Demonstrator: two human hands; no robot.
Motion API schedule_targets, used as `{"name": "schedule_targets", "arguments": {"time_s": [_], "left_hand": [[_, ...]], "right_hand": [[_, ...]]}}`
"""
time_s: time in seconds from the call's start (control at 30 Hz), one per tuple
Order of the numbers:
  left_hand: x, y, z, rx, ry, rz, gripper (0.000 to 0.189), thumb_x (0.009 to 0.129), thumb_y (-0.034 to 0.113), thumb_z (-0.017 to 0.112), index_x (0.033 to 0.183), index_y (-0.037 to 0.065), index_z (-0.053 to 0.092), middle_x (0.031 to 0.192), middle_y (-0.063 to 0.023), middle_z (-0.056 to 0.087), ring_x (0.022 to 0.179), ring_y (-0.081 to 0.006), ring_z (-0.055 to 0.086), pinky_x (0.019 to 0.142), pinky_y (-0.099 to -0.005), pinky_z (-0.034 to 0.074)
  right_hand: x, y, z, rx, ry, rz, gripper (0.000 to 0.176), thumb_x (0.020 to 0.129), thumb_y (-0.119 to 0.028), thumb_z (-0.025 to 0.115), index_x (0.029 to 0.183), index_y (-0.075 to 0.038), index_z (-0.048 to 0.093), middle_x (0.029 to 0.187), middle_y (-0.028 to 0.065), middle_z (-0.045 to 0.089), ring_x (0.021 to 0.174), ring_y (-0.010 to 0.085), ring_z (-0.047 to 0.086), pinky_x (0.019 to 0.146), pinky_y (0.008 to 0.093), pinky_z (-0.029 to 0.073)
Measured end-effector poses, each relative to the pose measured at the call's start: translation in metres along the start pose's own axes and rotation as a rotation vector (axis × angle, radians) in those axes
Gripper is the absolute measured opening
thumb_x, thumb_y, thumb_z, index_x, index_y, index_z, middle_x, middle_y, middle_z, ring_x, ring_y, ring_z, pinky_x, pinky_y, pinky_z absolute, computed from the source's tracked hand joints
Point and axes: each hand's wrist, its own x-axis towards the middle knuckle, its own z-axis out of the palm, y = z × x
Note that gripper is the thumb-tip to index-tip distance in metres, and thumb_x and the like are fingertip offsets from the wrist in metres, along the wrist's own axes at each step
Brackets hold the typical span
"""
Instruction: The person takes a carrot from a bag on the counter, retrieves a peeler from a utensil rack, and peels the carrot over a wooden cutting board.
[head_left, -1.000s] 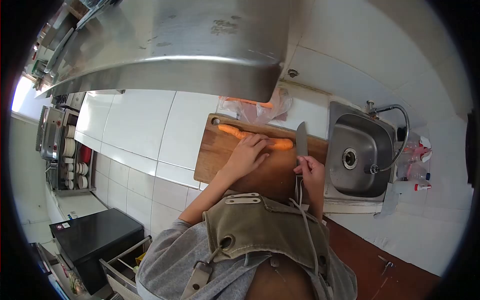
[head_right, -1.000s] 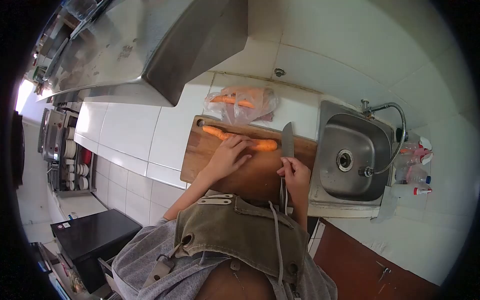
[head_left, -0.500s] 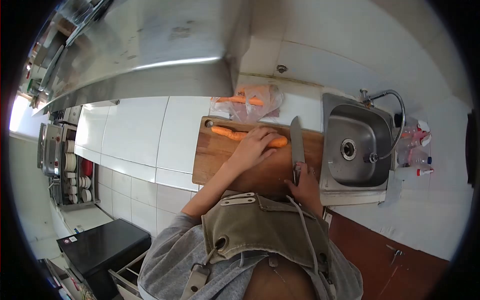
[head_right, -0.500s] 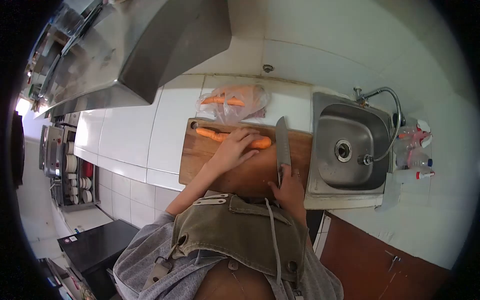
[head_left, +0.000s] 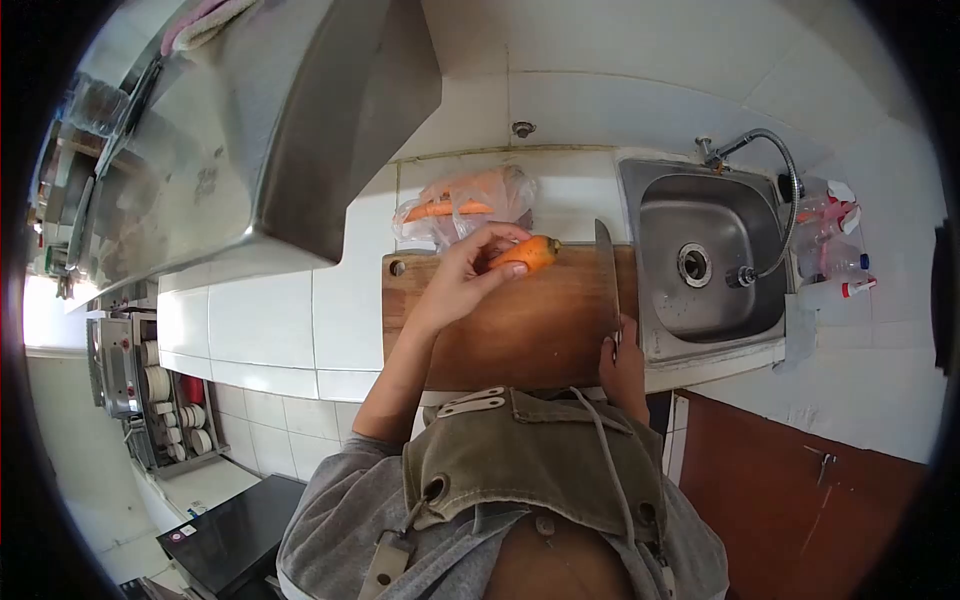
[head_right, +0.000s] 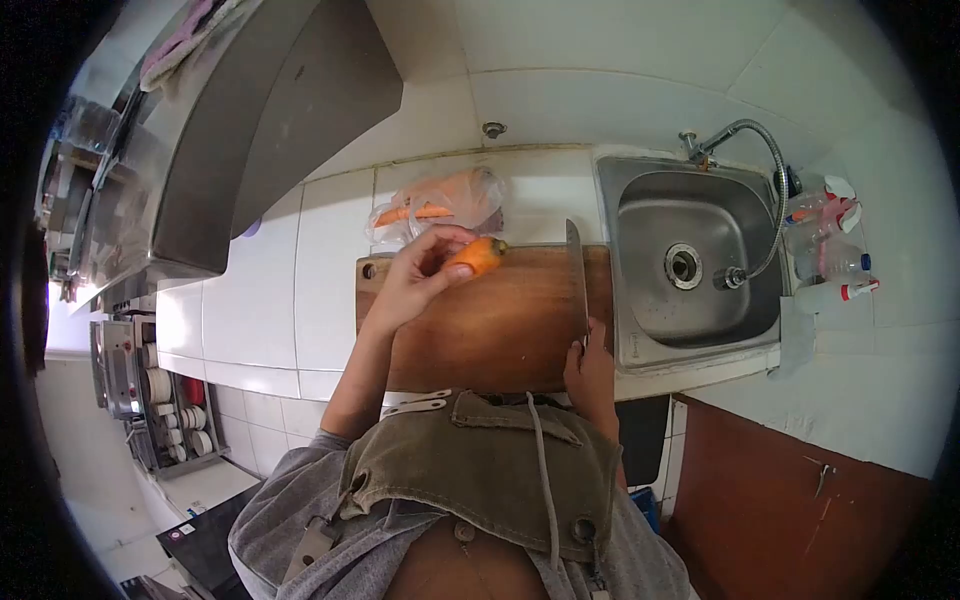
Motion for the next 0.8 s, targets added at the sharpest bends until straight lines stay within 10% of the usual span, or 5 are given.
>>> {"name": "schedule_targets", "arguments": {"time_s": [0.43, 0.8], "left_hand": [[-0.02, 0.02, -0.01, -0.519, 0.176, 0.1, 0.035, 0.085, 0.008, 0.061, 0.117, 0.002, 0.047, 0.117, -0.0091, 0.054, 0.111, -0.0165, 0.051, 0.094, -0.0286, 0.041], [-0.04, 0.017, -0.025, 0.14, 0.127, -0.046, 0.029, 0.087, 0.015, 0.061, 0.113, 0.004, 0.053, 0.101, -0.0045, 0.061, 0.092, -0.0099, 0.055, 0.079, -0.0241, 0.044]], "right_hand": [[0.001, -0.005, 0.012, -0.22, 0.009, -0.258, 0.039, 0.085, -0.006, 0.051, 0.123, -0.008, 0.044, 0.106, 0.0208, 0.048, 0.096, 0.0382, 0.049, 0.08, 0.0436, 0.041], [0.02, -0.012, 0.016, -0.38, 0.037, -0.339, 0.041, 0.077, -0.003, 0.058, 0.117, -0.009, 0.05, 0.103, 0.0191, 0.047, 0.096, 0.0373, 0.046, 0.081, 0.0448, 0.038]]}}
